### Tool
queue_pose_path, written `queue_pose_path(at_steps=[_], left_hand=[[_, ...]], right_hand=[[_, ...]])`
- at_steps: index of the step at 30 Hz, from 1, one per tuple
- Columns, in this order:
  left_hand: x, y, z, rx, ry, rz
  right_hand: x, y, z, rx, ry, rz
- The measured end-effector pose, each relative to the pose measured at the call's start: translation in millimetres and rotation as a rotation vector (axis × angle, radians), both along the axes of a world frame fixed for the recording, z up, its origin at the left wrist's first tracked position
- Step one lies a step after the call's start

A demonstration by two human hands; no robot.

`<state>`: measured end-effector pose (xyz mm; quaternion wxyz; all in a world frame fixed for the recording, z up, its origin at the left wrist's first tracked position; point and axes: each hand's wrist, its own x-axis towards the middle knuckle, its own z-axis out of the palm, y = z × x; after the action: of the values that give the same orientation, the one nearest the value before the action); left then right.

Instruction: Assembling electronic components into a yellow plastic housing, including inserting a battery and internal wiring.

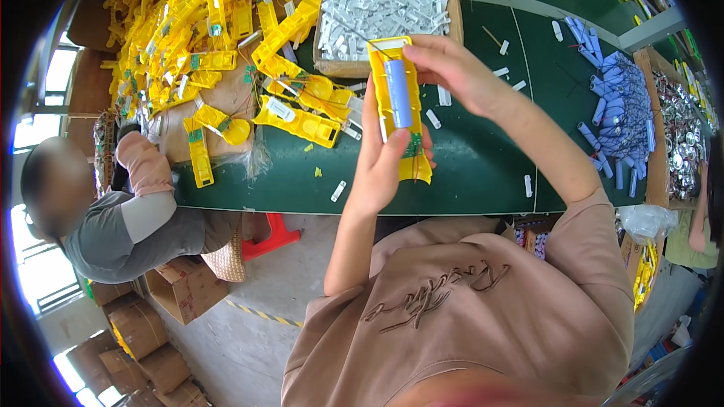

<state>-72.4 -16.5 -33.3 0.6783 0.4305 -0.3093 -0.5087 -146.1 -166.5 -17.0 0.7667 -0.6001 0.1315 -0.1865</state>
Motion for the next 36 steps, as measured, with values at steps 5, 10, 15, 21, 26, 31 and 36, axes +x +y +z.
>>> queue_pose_path(at_steps=[5,10,15,21,26,31,36], left_hand=[[-7,-14,11,0.027,-0.033,-0.003],[-10,-42,13,-0.07,-0.114,0.147],[-29,-83,23,0.06,-0.743,0.157],[-1,-81,45,0.058,-0.732,-0.088],[79,-51,39,0.212,-0.975,0.23],[169,-34,27,0.513,-1.252,0.569],[263,-46,13,0.747,-1.566,0.711]], right_hand=[[-7,-14,6,0.034,0.028,0.002],[-26,-15,4,0.042,-0.019,0.062],[-28,-32,21,-0.329,0.159,-0.197],[-65,-141,42,-0.67,0.411,-0.355],[-144,-327,5,-1.173,0.882,-0.516],[-244,-494,-68,-1.275,1.318,-0.555],[-302,-557,-119,-1.203,1.556,-0.655]])
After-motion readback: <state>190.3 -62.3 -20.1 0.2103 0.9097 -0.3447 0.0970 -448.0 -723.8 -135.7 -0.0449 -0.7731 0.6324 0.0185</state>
